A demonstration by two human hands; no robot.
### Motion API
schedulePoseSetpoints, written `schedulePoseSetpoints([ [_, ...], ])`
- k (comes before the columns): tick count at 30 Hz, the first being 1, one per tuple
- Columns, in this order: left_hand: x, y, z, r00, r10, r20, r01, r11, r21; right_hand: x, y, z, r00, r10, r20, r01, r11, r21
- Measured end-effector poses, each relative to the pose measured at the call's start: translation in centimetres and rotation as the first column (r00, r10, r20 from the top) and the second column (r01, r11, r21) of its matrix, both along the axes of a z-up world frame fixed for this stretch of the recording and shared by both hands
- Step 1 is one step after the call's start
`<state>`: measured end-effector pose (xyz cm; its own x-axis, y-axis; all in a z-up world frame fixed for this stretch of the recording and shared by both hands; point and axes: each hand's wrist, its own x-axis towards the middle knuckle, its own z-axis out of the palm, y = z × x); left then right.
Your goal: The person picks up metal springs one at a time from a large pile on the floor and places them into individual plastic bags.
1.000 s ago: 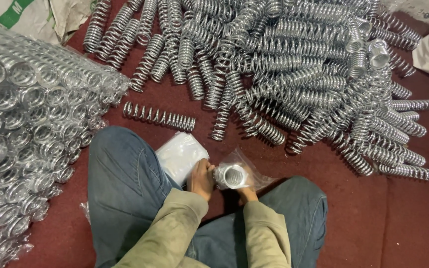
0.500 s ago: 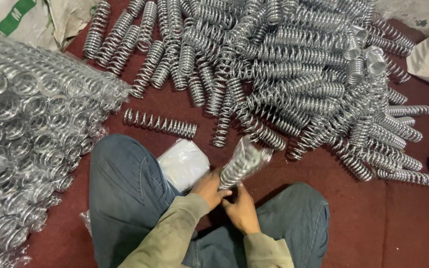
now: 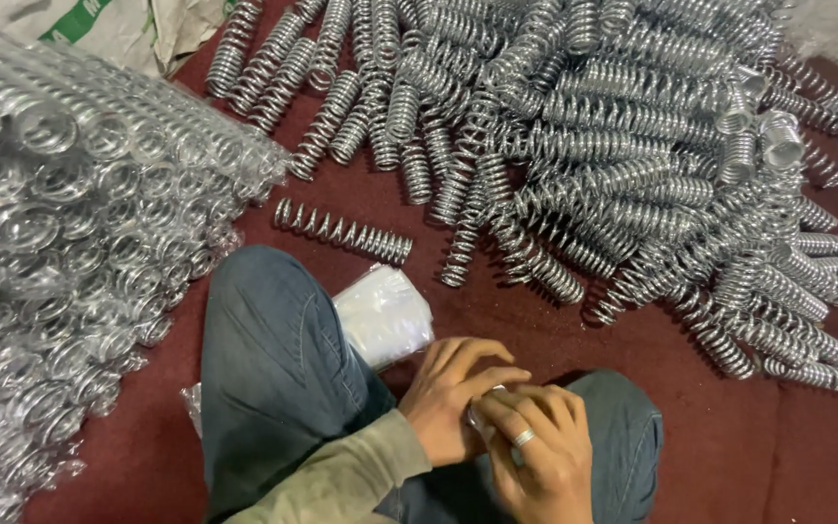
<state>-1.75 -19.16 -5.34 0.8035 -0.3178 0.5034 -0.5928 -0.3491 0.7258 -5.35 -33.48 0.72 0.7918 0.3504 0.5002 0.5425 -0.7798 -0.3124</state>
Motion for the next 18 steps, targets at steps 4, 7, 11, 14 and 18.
schedulePoseSetpoints([
  [4, -0.7, -2.0, -1.2, 0.967, -0.197, -0.164, 0.156, 0.961, -0.23, -3.1, -1.6, -1.4, 0.959, -0.24, -0.15, 0.255, 0.963, 0.088],
  [7, -3.8, -3.6, -1.9, 0.985, -0.166, -0.051, 0.152, 0.967, -0.207, -3.2, -1.3, -0.7, 0.854, -0.403, -0.328, 0.466, 0.873, 0.141],
  [11, -5.9, -2.5, -1.6, 0.707, -0.499, -0.501, 0.423, 0.866, -0.266, -2.0, -1.5, -0.7, 0.547, -0.473, -0.69, 0.574, 0.813, -0.102],
  [14, -7.7, 1.6, -0.1, 0.927, -0.203, -0.315, 0.167, 0.976, -0.139, -0.5, -2.5, -1.9, 0.145, -0.594, -0.791, 0.428, 0.759, -0.491],
  [18, -9.1, 6.0, -1.3, 0.445, -0.034, -0.895, -0.227, 0.962, -0.15, -1.2, 4.0, 2.5, 0.115, -0.519, -0.847, 0.568, 0.734, -0.373],
])
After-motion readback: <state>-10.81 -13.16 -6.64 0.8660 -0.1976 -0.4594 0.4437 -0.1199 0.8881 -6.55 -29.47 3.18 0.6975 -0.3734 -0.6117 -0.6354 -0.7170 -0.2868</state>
